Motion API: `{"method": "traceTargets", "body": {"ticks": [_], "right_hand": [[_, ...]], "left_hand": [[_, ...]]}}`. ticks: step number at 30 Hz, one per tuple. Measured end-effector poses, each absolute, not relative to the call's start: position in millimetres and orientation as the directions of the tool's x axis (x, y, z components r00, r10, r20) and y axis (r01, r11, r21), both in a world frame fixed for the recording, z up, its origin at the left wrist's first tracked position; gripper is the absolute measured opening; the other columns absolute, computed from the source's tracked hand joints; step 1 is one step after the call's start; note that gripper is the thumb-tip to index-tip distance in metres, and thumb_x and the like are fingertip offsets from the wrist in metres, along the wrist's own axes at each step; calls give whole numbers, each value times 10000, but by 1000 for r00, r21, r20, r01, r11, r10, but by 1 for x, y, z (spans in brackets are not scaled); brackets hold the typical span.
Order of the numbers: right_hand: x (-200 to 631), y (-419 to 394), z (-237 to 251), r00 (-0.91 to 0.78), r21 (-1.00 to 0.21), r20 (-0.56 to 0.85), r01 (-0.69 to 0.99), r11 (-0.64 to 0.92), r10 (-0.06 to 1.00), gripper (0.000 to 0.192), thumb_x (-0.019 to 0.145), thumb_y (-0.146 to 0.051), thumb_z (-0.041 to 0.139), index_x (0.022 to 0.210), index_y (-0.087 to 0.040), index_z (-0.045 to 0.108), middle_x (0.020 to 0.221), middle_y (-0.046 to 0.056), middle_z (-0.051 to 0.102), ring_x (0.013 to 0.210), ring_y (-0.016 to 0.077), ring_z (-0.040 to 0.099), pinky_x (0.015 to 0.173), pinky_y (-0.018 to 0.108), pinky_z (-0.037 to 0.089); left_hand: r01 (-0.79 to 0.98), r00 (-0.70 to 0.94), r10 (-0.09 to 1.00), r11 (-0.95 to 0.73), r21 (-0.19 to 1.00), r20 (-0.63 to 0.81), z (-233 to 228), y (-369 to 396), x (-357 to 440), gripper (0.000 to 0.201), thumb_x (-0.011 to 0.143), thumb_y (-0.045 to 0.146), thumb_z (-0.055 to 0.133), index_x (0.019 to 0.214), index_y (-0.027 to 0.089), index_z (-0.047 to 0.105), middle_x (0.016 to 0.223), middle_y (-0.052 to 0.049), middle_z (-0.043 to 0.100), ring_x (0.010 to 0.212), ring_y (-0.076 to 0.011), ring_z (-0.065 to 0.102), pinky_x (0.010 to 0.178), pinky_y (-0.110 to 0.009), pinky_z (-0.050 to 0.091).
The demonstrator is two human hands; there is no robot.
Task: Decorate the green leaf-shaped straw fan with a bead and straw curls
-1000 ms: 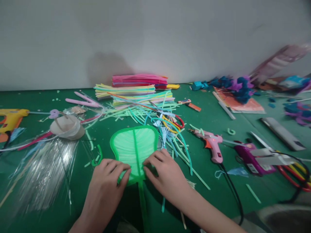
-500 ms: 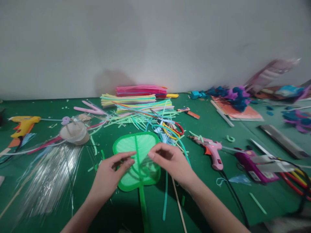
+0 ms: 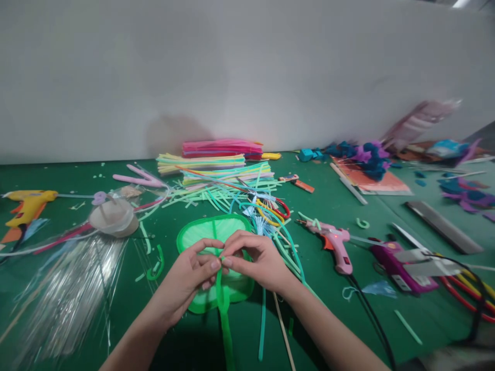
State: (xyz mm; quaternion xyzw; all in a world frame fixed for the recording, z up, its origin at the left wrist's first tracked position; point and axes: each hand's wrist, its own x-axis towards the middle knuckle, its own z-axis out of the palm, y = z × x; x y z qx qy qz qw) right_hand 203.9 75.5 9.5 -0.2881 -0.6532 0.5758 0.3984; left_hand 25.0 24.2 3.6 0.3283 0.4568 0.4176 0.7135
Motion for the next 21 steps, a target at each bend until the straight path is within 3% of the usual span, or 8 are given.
{"method": "traceTargets", "body": {"ticks": [3,7,13,21], "right_hand": [[202,75,7,-435,-979,204,-66,195,877,83,799,-261,716,820,-181,712,740,24,688,691,145,614,649,277,486],[200,73,4,-391,-962,243,21,273,888,50,774,-207,700,810,-173,708,729,28,702,646,134,612,613,254,490],[200,70,5,-392,-969,218,17,245,894,65,756,-189,696,821,-185,690,758,18,703,671,132,626,642,248,517],[199,69,1,-375,-970,229,-16,241,898,60,741,-177,709,797,-171,689,729,20,696,654,127,624,633,238,510]], "left_hand": [[-264,237,888,448,854,-393,1,24,28,320,845,460,660,917,151,622,728,3,577,533,-47,417,450,-164,277],[-224,251,860,499,837,-445,1,24,32,346,802,464,705,738,143,594,572,46,468,490,-41,349,423,-161,205],[-260,254,854,512,819,-453,3,24,33,333,754,434,758,715,137,613,553,56,453,465,-28,286,400,-164,141],[-253,284,842,527,812,-458,1,22,32,336,756,427,759,700,139,593,558,58,451,469,-29,296,404,-160,165]]}}
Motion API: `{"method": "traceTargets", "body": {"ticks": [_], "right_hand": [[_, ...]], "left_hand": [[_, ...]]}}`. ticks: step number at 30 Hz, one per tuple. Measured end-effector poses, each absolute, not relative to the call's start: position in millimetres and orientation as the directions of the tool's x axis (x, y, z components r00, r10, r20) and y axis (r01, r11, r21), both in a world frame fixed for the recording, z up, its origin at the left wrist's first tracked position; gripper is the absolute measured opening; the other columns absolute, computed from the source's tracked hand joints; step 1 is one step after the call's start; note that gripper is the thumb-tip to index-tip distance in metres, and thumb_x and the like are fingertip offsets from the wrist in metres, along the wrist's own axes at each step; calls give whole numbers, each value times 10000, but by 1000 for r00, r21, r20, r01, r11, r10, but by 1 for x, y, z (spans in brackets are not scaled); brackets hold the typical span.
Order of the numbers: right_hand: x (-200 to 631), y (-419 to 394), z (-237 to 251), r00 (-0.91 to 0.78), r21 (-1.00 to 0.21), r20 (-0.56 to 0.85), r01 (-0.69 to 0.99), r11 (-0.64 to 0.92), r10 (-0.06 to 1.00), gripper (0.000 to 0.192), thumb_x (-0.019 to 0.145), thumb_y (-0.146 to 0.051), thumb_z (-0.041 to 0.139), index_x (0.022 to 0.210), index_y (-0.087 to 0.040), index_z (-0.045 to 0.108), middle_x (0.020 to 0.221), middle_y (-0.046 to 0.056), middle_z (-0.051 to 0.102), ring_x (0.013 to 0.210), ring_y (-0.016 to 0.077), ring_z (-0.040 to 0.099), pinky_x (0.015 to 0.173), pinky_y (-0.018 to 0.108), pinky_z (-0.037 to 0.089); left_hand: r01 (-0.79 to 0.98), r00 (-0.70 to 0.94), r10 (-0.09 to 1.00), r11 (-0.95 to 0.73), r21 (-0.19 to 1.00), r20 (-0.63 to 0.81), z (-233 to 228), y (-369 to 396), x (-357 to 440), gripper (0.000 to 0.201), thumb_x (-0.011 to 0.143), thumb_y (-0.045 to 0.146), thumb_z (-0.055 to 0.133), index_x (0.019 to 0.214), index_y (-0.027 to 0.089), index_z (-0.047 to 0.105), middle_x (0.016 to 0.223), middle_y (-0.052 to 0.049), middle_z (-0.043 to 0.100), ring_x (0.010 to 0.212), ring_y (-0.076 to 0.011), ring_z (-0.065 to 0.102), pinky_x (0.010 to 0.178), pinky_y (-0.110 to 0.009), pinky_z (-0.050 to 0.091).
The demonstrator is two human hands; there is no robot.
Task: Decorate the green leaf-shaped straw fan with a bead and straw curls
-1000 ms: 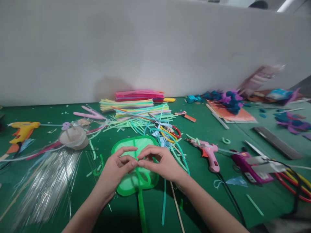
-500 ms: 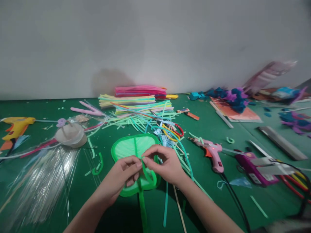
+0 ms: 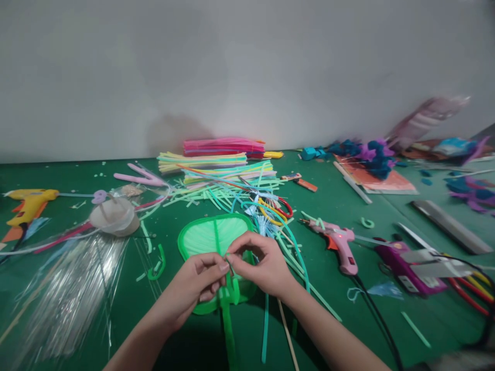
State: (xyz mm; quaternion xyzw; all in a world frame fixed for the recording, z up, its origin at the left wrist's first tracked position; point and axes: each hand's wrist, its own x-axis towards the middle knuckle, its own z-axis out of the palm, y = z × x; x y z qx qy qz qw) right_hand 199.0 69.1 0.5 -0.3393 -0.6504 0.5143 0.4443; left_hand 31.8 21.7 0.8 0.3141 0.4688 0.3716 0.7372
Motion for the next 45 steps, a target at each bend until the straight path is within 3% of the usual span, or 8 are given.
{"method": "traceTargets", "body": {"ticks": [10,15,18,24,30,40,45], "right_hand": [[195,69,-8,-357,-964,256,-22,266,899,40,753,-164,717,790,-177,713,727,21,716,676,129,654,657,229,532],[195,71,-7,-423,-987,125,-145,69,897,193,718,-205,784,904,-199,734,802,15,737,711,131,674,675,235,552],[195,71,-6,-441,-983,73,-183,-11,894,144,701,-243,808,823,-200,743,750,9,732,667,133,669,644,242,554],[194,70,-4,-330,-987,112,-150,65,938,152,701,-276,815,802,-196,735,753,19,730,694,143,672,669,254,543],[195,71,-7,-411,-991,43,-132,-13,910,237,661,-330,841,808,-188,721,749,16,719,677,140,662,664,263,551],[196,68,-6,-350,-984,111,-167,54,930,203,636,-311,867,744,-192,742,708,28,731,663,155,664,674,277,552],[196,69,-5,-409,-982,56,-188,-24,911,259,639,-341,861,807,-191,734,744,16,720,668,140,655,664,266,548]], "left_hand": [[-265,276,845,524,809,-457,-3,22,29,330,775,429,743,749,129,609,605,42,483,486,-28,314,407,-160,178],[-273,285,854,507,818,-435,-5,21,29,341,758,438,759,755,131,609,610,49,464,499,-32,318,417,-158,204],[-261,282,856,503,824,-433,-5,20,29,347,761,451,752,759,134,610,603,56,445,494,-31,303,419,-157,203],[-273,277,861,497,824,-428,-1,18,29,334,774,440,743,720,143,600,585,54,440,495,-38,315,422,-159,215],[-263,258,868,486,833,-425,0,20,29,322,754,416,767,710,139,608,567,57,455,465,-26,308,401,-156,197],[-276,261,860,502,820,-439,1,18,30,340,718,418,791,701,135,605,569,42,496,458,-28,336,394,-159,196],[-268,244,872,480,835,-424,0,18,29,318,735,408,781,721,135,619,566,50,489,461,-25,333,401,-156,199]]}}
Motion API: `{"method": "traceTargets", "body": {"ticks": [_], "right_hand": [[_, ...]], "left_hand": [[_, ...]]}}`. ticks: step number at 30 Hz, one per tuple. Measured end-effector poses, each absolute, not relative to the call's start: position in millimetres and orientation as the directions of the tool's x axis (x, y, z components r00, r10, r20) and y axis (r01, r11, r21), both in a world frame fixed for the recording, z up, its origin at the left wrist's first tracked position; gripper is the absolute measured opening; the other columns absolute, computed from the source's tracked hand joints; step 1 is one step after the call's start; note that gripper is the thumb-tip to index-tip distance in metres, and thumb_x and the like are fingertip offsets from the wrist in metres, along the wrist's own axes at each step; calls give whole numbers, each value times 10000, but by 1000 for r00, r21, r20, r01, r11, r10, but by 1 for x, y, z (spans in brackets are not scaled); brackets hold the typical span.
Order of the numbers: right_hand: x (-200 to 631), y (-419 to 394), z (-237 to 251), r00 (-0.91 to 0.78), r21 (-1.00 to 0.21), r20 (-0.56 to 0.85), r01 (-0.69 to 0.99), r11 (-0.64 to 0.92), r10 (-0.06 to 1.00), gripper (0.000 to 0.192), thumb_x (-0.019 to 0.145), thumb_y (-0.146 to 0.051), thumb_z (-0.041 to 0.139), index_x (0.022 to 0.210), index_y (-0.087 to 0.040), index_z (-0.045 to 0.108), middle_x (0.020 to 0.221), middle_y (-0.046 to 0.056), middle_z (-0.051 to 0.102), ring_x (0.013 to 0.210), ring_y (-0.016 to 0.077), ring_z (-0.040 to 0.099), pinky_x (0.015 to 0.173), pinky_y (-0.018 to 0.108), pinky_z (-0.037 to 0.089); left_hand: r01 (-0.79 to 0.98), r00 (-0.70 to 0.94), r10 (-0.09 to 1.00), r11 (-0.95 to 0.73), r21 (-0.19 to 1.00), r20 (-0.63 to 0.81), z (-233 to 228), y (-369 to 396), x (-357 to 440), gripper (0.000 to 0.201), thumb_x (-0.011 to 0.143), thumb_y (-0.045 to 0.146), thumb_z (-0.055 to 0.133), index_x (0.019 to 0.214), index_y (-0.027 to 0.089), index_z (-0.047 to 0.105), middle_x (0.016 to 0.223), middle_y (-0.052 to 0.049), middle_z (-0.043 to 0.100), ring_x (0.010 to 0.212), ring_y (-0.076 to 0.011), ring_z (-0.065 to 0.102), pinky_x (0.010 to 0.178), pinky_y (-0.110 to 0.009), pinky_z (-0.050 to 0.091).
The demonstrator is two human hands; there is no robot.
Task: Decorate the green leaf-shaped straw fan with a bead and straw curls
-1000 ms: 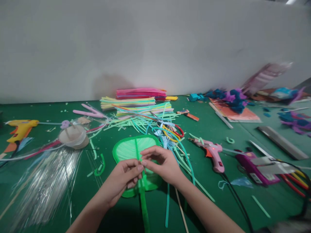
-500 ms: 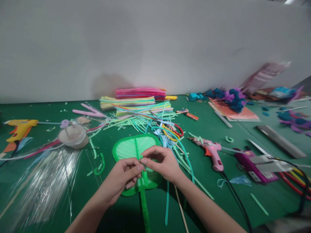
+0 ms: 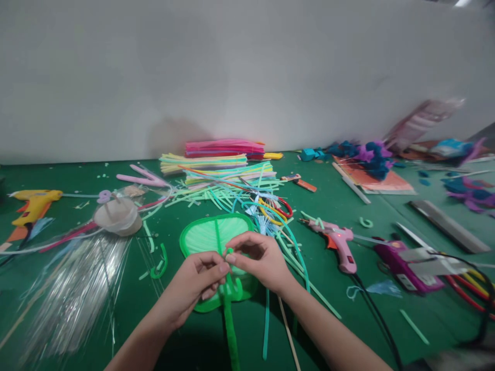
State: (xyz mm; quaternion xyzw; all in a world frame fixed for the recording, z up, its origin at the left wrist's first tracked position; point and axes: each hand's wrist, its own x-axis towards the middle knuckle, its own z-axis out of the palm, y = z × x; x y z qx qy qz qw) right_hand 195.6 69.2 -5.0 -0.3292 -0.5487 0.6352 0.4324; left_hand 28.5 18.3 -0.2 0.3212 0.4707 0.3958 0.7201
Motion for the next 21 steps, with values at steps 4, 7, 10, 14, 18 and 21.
{"method": "traceTargets", "body": {"ticks": [4,7,10,14,18,21], "right_hand": [[196,71,-7,-454,-980,-20,-168,-108,891,270,619,-339,867,788,-181,727,732,7,703,636,122,623,598,240,510],[196,71,-9,-432,-984,0,-160,-77,902,258,613,-353,870,748,-184,730,750,18,712,680,138,634,631,258,513],[197,71,-11,-413,-987,83,-158,18,907,235,641,-377,857,733,-194,740,763,31,721,724,160,650,674,285,519],[197,72,-11,-386,-984,171,-107,140,906,204,718,-397,809,731,-203,746,758,42,727,713,168,657,658,294,513],[197,72,-9,-352,-949,289,19,316,890,178,769,-383,771,777,-208,742,770,47,731,691,161,650,607,276,499],[199,72,-7,-350,-870,419,109,481,838,88,793,-300,751,827,-219,740,779,42,736,714,166,658,640,284,506]], "left_hand": [[-247,247,868,486,839,-430,-2,19,28,324,722,408,792,725,135,619,563,51,496,459,-25,340,403,-156,199],[-235,249,867,486,842,-431,-2,19,28,334,722,407,791,693,135,601,563,48,503,455,-24,340,406,-160,205],[-227,255,869,480,847,-424,-1,19,27,339,721,394,792,663,136,581,555,50,498,450,-23,335,409,-162,206],[-212,234,871,480,851,-432,1,20,28,342,721,401,787,656,137,580,558,48,501,438,-20,324,396,-162,196],[-209,181,883,464,861,-432,4,21,29,343,717,420,782,665,137,595,559,44,498,447,-28,335,375,-153,196],[-198,179,882,466,862,-435,5,21,29,359,714,434,779,655,137,585,549,50,494,412,-16,305,354,-149,175]]}}
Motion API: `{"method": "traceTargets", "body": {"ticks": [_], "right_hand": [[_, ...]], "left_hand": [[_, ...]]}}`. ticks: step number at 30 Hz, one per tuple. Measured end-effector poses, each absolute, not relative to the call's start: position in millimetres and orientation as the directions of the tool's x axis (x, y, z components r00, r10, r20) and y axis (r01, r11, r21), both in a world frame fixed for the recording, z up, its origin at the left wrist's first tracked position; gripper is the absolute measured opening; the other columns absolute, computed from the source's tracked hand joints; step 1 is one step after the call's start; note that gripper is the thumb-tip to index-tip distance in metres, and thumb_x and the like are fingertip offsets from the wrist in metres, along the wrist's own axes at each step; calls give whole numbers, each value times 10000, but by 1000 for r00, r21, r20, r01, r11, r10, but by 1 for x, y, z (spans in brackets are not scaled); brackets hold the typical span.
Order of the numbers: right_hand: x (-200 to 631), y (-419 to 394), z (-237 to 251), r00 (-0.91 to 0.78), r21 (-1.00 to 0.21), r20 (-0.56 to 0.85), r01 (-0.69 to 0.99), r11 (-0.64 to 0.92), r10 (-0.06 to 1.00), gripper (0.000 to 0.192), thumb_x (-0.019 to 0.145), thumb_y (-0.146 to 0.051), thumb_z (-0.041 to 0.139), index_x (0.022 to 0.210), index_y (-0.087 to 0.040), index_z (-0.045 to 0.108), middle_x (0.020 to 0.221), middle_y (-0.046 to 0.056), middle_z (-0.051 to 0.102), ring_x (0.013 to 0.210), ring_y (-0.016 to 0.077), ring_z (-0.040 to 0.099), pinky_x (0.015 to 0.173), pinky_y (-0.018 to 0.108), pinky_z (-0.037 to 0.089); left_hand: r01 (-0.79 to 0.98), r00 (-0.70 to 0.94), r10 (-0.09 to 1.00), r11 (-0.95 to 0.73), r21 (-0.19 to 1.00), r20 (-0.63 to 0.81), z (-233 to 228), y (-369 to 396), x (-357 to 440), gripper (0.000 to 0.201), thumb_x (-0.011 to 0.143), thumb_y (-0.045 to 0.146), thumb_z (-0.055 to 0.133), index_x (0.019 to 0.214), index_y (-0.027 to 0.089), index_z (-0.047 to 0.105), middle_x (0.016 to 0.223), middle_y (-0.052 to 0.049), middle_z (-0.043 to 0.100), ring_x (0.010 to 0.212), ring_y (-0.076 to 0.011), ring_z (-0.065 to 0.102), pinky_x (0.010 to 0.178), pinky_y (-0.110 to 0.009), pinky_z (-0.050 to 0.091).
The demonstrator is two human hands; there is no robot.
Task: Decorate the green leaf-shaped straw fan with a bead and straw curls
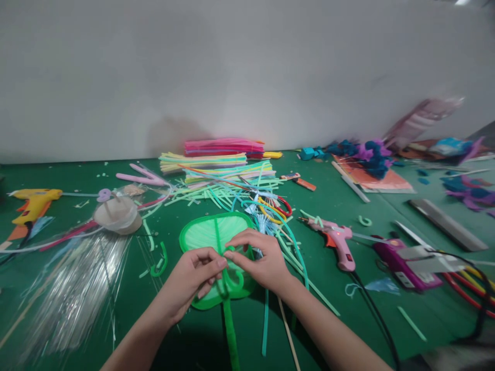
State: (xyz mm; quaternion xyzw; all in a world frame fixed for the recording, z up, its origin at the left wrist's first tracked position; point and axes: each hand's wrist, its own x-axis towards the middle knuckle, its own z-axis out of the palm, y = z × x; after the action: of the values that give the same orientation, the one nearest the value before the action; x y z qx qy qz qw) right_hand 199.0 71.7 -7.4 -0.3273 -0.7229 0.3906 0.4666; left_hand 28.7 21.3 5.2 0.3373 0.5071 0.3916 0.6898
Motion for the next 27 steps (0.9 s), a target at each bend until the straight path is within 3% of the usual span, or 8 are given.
{"method": "traceTargets", "body": {"ticks": [3,7,13,20,23,27], "right_hand": [[201,72,-8,-359,-785,527,141,603,770,46,816,-234,717,857,-220,735,794,50,741,765,184,671,728,324,521],[202,72,-10,-368,-711,601,158,685,709,43,838,-220,691,863,-219,725,782,54,736,750,189,666,718,344,524],[199,73,-13,-343,-690,637,143,709,690,57,851,-206,678,862,-228,729,755,42,741,714,182,672,689,337,535],[200,69,-10,-329,-698,621,182,693,712,178,805,-266,737,974,-213,716,878,80,736,822,207,670,758,356,527],[200,69,-7,-320,-809,511,134,572,798,86,840,-253,683,897,-203,724,828,64,733,766,184,660,715,321,511],[202,74,-4,-423,-985,161,-15,170,892,226,887,-372,618,802,-186,715,737,32,716,638,134,617,583,249,468]], "left_hand": [[-179,173,885,459,870,-432,5,21,28,365,715,433,776,644,136,576,547,53,498,389,-6,301,346,-145,170],[-166,166,887,456,874,-431,4,20,27,359,717,416,775,638,137,565,545,55,500,380,-1,312,347,-140,177],[-168,165,886,458,873,-433,4,21,26,370,727,430,764,630,141,554,542,55,493,378,-3,311,344,-141,181],[-157,59,928,373,915,-368,-1,21,25,345,746,456,744,705,142,605,583,45,515,394,-13,339,358,-147,207],[-66,29,945,327,943,-326,-4,20,25,345,766,468,724,712,148,606,582,41,520,393,-22,369,374,-158,226],[31,18,958,286,958,-287,-4,18,25,338,783,475,709,721,160,604,538,59,466,394,-31,340,387,-171,231]]}}
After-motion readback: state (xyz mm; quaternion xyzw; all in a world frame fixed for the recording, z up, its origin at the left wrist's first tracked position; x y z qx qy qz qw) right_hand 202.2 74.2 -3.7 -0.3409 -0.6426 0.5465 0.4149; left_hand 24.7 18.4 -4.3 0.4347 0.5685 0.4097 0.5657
